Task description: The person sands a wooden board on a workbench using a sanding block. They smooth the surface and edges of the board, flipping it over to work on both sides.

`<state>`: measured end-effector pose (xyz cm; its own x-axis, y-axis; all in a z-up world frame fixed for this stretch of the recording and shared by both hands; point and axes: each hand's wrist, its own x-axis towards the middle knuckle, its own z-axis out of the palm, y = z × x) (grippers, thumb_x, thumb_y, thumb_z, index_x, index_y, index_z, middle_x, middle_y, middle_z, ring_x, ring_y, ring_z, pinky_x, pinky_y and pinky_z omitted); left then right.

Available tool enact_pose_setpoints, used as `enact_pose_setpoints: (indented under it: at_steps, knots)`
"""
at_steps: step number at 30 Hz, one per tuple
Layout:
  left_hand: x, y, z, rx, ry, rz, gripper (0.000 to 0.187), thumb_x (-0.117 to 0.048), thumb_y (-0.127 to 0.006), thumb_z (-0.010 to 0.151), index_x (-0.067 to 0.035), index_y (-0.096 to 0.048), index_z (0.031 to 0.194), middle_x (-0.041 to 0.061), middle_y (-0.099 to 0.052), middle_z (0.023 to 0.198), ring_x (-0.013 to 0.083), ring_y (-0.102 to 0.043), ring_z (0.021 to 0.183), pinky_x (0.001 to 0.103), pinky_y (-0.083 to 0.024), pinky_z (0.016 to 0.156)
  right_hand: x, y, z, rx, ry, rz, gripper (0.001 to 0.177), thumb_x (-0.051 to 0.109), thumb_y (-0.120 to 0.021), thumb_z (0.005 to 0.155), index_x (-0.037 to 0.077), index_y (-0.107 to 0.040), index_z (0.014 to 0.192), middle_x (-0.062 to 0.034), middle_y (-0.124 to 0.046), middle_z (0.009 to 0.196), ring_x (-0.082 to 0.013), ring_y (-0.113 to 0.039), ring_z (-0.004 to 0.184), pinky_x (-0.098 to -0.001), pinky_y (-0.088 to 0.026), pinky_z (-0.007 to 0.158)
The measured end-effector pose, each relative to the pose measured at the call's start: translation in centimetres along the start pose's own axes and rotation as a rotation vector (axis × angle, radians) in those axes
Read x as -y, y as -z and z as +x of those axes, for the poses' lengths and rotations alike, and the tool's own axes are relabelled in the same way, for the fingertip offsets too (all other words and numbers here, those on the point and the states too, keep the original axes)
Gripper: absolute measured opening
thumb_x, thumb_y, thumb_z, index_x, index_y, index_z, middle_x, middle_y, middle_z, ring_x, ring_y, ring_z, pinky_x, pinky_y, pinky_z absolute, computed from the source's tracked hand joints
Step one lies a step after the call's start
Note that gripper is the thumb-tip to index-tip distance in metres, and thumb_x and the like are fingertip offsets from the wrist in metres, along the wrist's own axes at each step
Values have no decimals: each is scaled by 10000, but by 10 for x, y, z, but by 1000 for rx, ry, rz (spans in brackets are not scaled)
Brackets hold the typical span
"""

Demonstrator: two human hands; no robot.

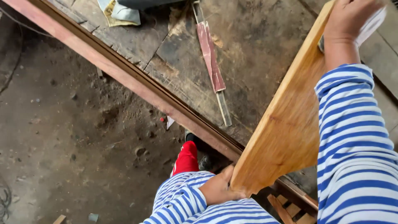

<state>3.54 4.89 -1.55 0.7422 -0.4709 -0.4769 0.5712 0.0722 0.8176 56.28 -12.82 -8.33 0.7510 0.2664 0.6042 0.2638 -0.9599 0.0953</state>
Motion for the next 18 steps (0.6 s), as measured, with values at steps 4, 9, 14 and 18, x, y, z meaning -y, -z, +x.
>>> enact_pose_setpoints:
  at_steps: [4,9,14,18]
  knots:
    - [-28,8,-4,57,230,83,728,-611,-678,757,-153,-432,1267,73,-642,1212,219,-653,1074,386,-502,895,15,27,-33,-132,147,54,427,253,-641,1123,146,-508,731,-109,-562,706,-360,-571,650,-496,-391,548]
    - [10,-5,1,31,65,9,707,-544,-747,767,-120,-435,1240,19,-618,1125,116,-595,1004,326,-510,834,90,195,-156,172,90,367,533,106,-687,1091,113,-399,643,-103,-394,569,-293,-404,504,-482,-261,519]
    - [26,-9,6,29,-110,-13,655,-432,-768,833,-84,-420,1266,79,-635,1177,174,-656,1037,334,-583,872,154,337,-220,386,166,413,504,124,-666,991,156,-387,571,-35,-342,520,-244,-346,478,-447,-270,534]
    - [29,-11,7,7,-20,24,672,-432,-779,815,-87,-424,1271,59,-629,1111,170,-657,997,339,-572,820,146,322,-224,343,216,431,514,134,-706,963,156,-379,567,-19,-355,509,-209,-372,467,-395,-296,481]
